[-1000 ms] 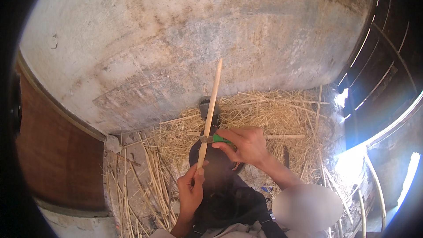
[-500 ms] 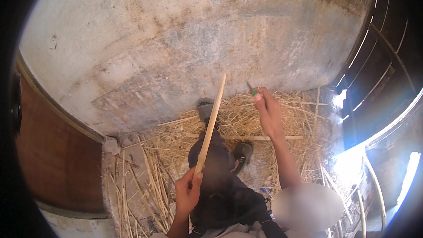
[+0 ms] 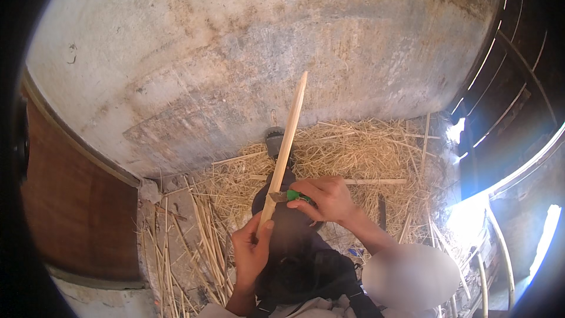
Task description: The person carves and peels shavings from a long wooden stick using a green utility knife.
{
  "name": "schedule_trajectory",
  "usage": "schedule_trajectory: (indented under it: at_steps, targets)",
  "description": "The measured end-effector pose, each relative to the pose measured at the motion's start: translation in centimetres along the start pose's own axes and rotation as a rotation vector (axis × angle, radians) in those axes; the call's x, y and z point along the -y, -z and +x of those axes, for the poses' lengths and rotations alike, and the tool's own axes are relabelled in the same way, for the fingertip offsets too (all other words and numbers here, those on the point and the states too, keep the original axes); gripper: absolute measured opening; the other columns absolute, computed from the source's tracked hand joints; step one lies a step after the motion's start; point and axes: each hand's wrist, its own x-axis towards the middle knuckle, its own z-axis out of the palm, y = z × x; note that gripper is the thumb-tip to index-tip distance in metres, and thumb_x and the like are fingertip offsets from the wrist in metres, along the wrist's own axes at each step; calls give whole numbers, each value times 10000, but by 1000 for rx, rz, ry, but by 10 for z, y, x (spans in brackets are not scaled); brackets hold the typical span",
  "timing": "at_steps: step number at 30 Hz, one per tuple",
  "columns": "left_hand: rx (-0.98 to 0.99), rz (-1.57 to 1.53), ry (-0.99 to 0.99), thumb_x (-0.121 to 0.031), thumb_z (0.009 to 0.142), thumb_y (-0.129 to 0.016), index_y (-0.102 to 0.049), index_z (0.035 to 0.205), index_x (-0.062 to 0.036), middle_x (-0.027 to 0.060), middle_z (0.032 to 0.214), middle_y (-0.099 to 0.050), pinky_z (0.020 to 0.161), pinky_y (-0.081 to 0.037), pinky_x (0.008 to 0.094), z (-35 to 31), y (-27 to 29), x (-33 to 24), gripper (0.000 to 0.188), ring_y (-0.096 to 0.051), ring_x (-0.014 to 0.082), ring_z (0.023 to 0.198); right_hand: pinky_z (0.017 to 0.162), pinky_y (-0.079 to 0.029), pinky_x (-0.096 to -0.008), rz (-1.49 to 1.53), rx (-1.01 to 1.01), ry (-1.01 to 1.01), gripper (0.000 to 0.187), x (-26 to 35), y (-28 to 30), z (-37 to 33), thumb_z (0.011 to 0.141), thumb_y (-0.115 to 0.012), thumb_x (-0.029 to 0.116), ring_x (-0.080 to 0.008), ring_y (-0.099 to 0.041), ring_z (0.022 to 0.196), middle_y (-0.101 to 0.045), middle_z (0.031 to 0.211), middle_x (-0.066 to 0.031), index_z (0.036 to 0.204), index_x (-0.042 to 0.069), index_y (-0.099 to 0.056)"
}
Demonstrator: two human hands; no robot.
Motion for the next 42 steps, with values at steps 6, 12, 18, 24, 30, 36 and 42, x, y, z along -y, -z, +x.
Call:
schedule_trajectory:
  at_steps: [6, 12, 18, 24, 30, 36, 42]
  targets:
    - [4, -13, -11, -147, 1038, -710, -732, 1276, 13, 36, 670, -548, 526, -372, 283, -2, 1, -4, 288, -453, 51, 624, 529, -511, -366, -69, -51, 30, 354, 4, 0, 3, 848, -865, 371, -254, -691, 589, -734, 777, -41, 1023, 76, -780]
    - [-26, 92, -4, -147, 1034, -714, -732, 1276, 17, 56, 676, -566, 527, -390, 281, -6, 1, -12, 293, -469, 51, 627, 528, -508, -362, -110, -67, 14, 347, 5, 0, 6, 834, -874, 378, -249, -686, 581, -720, 755, -35, 979, 79, -771]
    - [-33, 90, -2, -146, 1034, -712, -734, 1272, 18, 70, 679, -581, 531, -405, 284, -10, 3, -10, 290, -482, 57, 614, 521, -503, -353, -128, -89, 41, 365, 2, -1, 9, 817, -880, 400, -235, -677, 575, -703, 747, -24, 973, 91, -764]
    - [-41, 106, 1, -154, 1032, -720, -739, 1270, 12, 45, 683, -579, 521, -389, 276, -13, 1, -17, 291, -473, 51, 610, 513, -501, -349, -154, -113, 73, 349, 1, 3, 13, 815, -888, 394, -212, -663, 559, -687, 727, -6, 972, 106, -768]
    - [17, 49, 50, -159, 1066, -671, -724, 1295, 34, -64, 731, -544, 536, -304, 229, -23, -1, -9, 303, -419, 3, 651, 543, -520, -374, -202, -233, -72, 322, -31, 19, 22, 850, -871, 349, -257, -678, 578, -753, 793, -53, 988, 72, -782]
    - [8, 13, 88, -190, 1040, -727, -751, 1262, -3, 0, 675, -574, 500, -335, 264, -27, -2, 1, 292, -429, 35, 586, 531, -508, -352, -186, -296, -50, 281, -40, 18, 32, 936, -809, 322, -233, -661, 557, -742, 775, -73, 986, 48, -775]
    - [170, 83, 111, -194, 1034, -737, -749, 1267, -7, -14, 694, -580, 522, -355, 254, -52, 4, 6, 299, -440, 30, 610, 467, -314, -325, -240, -511, -555, 440, -126, 63, 53, 1098, -599, 460, -75, -440, 502, -514, 566, 19, 1059, 61, -782]
